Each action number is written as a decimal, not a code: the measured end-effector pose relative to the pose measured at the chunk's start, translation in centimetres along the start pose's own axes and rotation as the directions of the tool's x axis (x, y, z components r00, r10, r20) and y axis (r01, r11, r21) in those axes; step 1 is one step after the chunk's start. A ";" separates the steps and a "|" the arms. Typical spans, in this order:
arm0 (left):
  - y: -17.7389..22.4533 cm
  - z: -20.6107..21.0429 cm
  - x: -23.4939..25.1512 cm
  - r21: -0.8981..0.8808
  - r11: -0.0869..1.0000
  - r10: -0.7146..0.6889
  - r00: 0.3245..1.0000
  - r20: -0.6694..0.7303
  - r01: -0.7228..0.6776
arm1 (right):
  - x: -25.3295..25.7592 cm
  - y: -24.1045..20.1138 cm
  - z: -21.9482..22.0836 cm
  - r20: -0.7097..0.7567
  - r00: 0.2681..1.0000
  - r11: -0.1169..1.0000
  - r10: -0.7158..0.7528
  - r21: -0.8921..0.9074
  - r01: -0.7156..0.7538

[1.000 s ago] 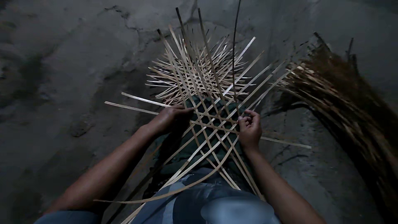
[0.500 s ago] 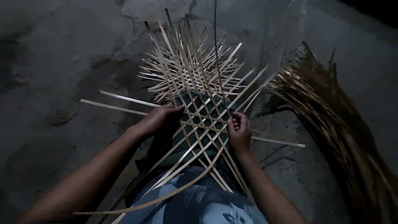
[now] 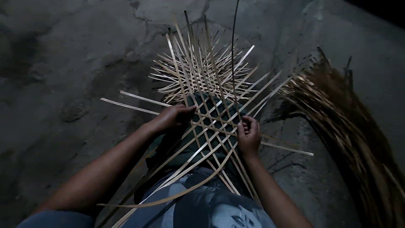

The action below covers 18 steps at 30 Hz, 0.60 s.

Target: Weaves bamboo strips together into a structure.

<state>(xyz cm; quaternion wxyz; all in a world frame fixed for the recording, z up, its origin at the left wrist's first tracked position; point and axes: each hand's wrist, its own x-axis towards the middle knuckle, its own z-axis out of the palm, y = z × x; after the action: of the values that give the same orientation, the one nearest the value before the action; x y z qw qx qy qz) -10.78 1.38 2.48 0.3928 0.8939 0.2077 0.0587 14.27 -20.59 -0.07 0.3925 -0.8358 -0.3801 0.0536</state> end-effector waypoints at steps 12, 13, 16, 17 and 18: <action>-0.4 -0.4 -0.1 0.012 0.998 0.063 0.998 0.001 -0.063 | 0.0 0.0 0.0 0.007 1.000 1.000 0.008 0.004 -0.008; -0.2 -0.6 -0.1 0.010 0.999 0.051 0.999 0.012 -0.051 | 0.0 -0.1 -0.1 0.014 1.000 1.000 0.010 0.007 -0.010; 0.1 -0.5 -0.1 0.033 0.999 0.025 1.000 0.008 -0.026 | 0.6 -0.7 -0.9 0.049 0.999 0.999 0.016 -0.038 -0.015; 0.4 -0.5 -0.2 0.058 0.998 0.011 1.000 0.004 -0.012 | 0.7 -1.2 -1.3 0.063 0.998 0.997 0.003 -0.081 0.002; 1.1 -0.6 -0.3 0.094 0.996 -0.008 1.000 0.009 0.007 | 0.8 -1.7 -1.7 0.073 0.997 0.991 -0.040 -0.127 0.049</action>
<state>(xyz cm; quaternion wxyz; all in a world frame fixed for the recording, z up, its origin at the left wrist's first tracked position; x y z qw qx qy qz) -10.80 0.98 3.68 0.3516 0.9108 0.2117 0.0435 14.54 -20.44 2.45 0.3253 -0.8482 -0.4151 0.0495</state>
